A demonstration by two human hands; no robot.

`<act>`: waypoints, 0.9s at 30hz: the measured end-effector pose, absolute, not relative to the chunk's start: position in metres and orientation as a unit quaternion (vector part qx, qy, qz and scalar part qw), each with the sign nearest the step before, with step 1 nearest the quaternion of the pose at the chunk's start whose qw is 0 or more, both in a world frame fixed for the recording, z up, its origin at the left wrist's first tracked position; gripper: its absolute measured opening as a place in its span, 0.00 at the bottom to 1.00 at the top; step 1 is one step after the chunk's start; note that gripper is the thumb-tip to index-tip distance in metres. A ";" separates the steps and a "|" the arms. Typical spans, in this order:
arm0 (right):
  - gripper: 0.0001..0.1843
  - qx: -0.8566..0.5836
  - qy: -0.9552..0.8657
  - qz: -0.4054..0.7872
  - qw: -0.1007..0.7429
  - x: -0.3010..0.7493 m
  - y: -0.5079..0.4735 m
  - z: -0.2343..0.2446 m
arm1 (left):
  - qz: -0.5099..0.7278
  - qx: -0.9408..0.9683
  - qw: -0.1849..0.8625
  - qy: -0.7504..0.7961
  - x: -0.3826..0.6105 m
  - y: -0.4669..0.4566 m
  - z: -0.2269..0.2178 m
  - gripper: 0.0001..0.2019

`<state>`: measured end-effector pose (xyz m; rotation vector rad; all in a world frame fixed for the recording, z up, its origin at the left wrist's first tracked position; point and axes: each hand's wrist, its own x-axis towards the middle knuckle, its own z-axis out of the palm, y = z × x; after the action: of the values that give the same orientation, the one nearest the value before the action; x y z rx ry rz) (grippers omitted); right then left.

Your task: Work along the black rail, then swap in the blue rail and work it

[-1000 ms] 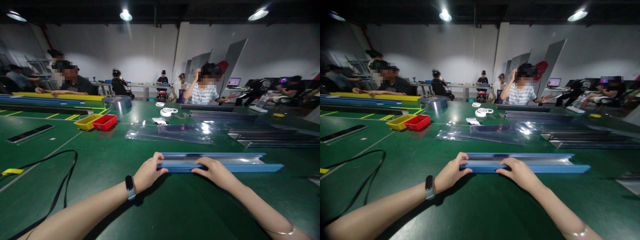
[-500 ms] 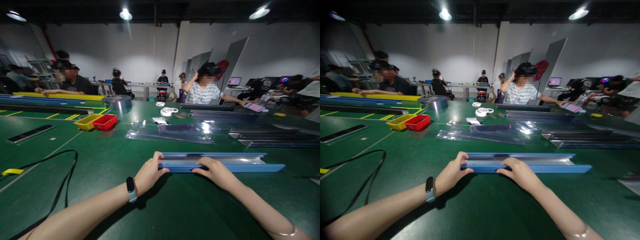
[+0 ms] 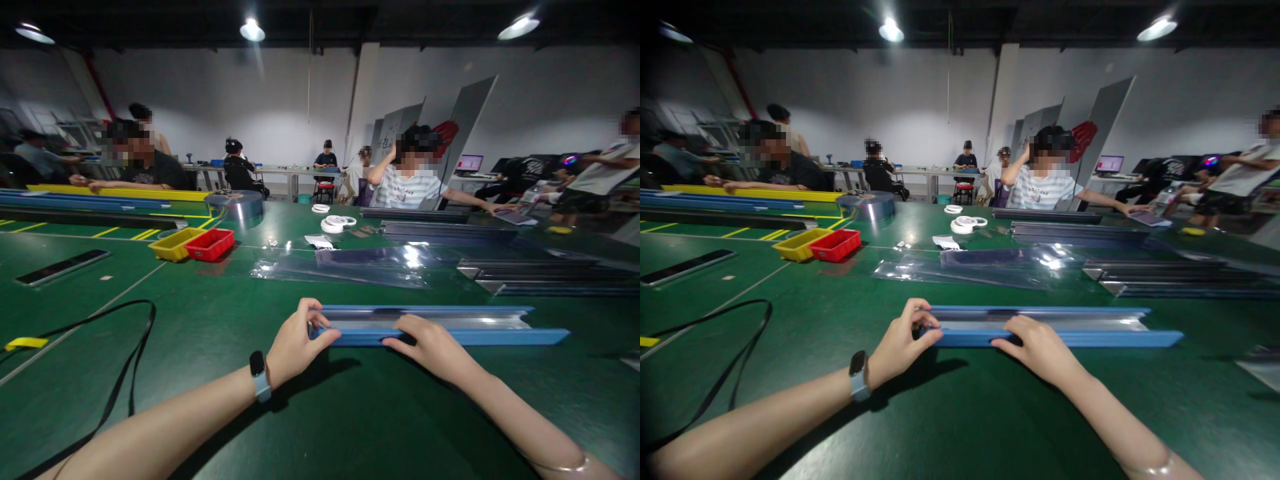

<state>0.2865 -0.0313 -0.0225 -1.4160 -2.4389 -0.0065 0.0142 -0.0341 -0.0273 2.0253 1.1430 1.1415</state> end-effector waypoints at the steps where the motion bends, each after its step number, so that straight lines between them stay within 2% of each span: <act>1: 0.15 -0.494 -0.854 -0.010 0.163 0.286 -0.032 -0.023 | 0.454 0.739 0.269 0.418 0.014 -0.035 -0.026 0.13; 4: 0.14 -0.485 -0.855 -0.023 0.181 0.287 -0.033 -0.027 | 0.538 0.688 0.259 0.412 0.012 -0.036 -0.026 0.05; 7: 0.11 -0.460 -0.856 -0.020 0.237 0.292 -0.033 -0.031 | 0.594 0.632 0.247 0.432 0.009 -0.033 -0.026 0.05; 11: 0.13 -0.459 -0.828 -0.033 0.321 0.289 -0.036 -0.029 | 0.608 0.610 0.260 0.436 0.005 -0.028 -0.028 0.07; 15: 0.13 -0.434 -0.859 -0.045 0.269 0.257 -0.039 -0.015 | 0.559 0.685 0.239 0.402 0.006 -0.032 -0.028 0.09; 17: 0.15 -0.404 -0.885 -0.048 0.229 0.235 -0.038 -0.008 | 0.510 0.744 0.194 0.385 0.009 -0.037 -0.027 0.09; 23: 0.12 -0.402 -0.901 -0.055 0.152 0.191 -0.027 -0.007 | 0.351 0.846 0.081 0.394 0.015 -0.043 -0.023 0.12; 27: 0.10 -0.432 -0.886 -0.070 0.151 0.186 -0.026 -0.019 | 0.286 0.850 0.036 0.441 0.016 -0.040 -0.026 0.12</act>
<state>0.1859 -0.0264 -0.0195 -1.2405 -2.5459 -0.2004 0.0158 -0.0399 -0.0256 2.6104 1.3541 0.8790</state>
